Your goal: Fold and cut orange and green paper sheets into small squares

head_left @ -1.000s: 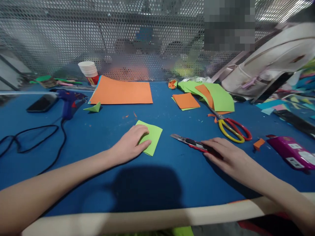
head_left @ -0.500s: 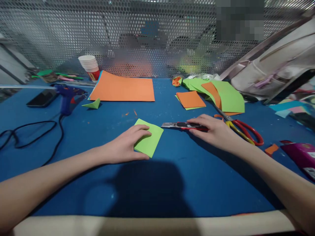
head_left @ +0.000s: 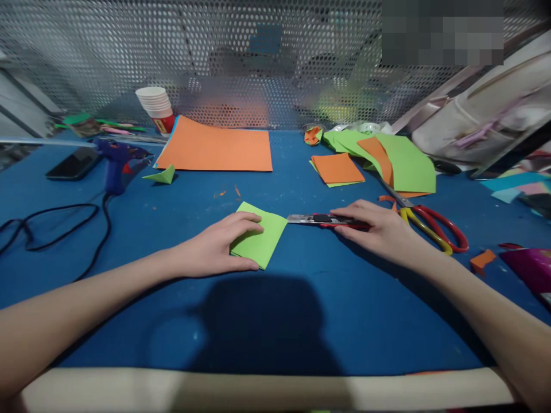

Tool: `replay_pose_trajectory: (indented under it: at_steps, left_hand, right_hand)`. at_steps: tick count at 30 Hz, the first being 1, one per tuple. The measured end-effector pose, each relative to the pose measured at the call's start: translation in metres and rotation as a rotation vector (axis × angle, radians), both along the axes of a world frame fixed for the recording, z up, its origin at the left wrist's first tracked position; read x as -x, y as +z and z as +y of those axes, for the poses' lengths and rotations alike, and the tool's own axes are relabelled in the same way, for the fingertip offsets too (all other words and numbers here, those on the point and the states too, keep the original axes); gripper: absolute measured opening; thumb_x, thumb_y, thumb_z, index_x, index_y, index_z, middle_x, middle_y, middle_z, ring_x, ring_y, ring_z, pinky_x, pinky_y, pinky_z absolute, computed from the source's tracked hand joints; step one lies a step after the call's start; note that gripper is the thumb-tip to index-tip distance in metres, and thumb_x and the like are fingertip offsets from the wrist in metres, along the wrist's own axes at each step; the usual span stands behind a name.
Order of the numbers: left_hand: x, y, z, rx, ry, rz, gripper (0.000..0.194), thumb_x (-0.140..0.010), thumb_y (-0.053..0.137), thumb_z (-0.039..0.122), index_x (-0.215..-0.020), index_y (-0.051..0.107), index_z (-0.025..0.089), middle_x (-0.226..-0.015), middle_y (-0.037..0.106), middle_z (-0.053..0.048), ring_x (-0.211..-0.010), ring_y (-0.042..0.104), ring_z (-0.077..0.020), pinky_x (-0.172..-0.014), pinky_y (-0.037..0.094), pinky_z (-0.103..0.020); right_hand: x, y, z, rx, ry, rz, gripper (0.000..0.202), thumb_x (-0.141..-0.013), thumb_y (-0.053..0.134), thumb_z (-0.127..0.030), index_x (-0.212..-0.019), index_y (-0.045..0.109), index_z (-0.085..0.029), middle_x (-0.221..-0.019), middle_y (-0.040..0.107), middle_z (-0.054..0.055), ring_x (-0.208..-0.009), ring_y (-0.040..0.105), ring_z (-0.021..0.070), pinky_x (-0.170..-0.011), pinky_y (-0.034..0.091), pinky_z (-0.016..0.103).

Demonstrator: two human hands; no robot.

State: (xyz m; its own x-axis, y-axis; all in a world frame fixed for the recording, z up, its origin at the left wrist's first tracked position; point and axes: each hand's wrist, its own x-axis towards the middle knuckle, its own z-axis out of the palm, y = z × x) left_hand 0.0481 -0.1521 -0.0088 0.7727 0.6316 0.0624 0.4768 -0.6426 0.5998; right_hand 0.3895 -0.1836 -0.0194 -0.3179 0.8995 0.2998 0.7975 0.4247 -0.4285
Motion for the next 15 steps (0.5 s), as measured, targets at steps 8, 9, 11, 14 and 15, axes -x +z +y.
replay_pose_trajectory:
  at_steps: [8, 9, 11, 14, 15]
  left_hand:
    - [-0.004, 0.001, 0.001, -0.013, 0.083, 0.036, 0.045, -0.092, 0.052, 0.047, -0.126, 0.057, 0.019, -0.145, 0.049, -0.013, -0.136, 0.044, -0.0265, -0.113, 0.035, -0.044]
    - [-0.006, 0.0, 0.003, -0.041, 0.109, 0.046, 0.043, -0.094, 0.048, 0.045, -0.127, 0.056, 0.018, -0.145, 0.049, -0.013, -0.136, 0.043, -0.0261, -0.114, 0.033, -0.044]
    - [-0.013, 0.0, 0.008, -0.114, 0.13, 0.085, 0.043, -0.095, 0.044, 0.038, -0.131, 0.054, 0.017, -0.146, 0.049, -0.012, -0.137, 0.042, -0.026, -0.115, 0.031, -0.045]
    - [-0.026, 0.001, 0.014, -0.214, 0.091, 0.181, 0.05, -0.087, 0.044, 0.022, -0.137, 0.05, 0.016, -0.141, 0.053, -0.012, -0.13, 0.046, -0.0273, -0.111, 0.033, -0.046]
    - [-0.03, 0.002, 0.015, -0.24, 0.089, 0.212, 0.054, -0.084, 0.044, 0.019, -0.137, 0.051, 0.015, -0.136, 0.055, -0.013, -0.125, 0.049, -0.0285, -0.108, 0.036, -0.047]
  right_hand:
    - [0.0, 0.001, -0.003, -0.007, 0.048, 0.014, 0.031, -0.091, 0.056, -0.037, -0.114, 0.068, -0.021, -0.098, 0.066, 0.008, -0.077, 0.065, 0.0191, -0.069, 0.05, 0.033]
    - [0.0, 0.001, -0.004, -0.019, 0.046, 0.009, 0.031, -0.091, 0.056, -0.037, -0.114, 0.069, -0.021, -0.098, 0.067, 0.008, -0.078, 0.065, 0.0193, -0.069, 0.051, 0.034]
    - [0.001, 0.001, -0.005, -0.044, 0.046, 0.001, 0.031, -0.092, 0.055, -0.038, -0.113, 0.069, -0.022, -0.097, 0.067, 0.008, -0.078, 0.065, 0.0198, -0.07, 0.051, 0.034]
    - [0.002, 0.0, -0.006, -0.054, 0.045, -0.008, 0.032, -0.092, 0.053, -0.04, -0.114, 0.069, -0.023, -0.096, 0.067, 0.009, -0.076, 0.065, 0.02, -0.069, 0.052, 0.035]
    - [0.002, 0.0, -0.007, -0.052, 0.043, -0.01, 0.032, -0.092, 0.053, -0.04, -0.114, 0.069, -0.023, -0.097, 0.068, 0.009, -0.076, 0.065, 0.0201, -0.069, 0.052, 0.035]
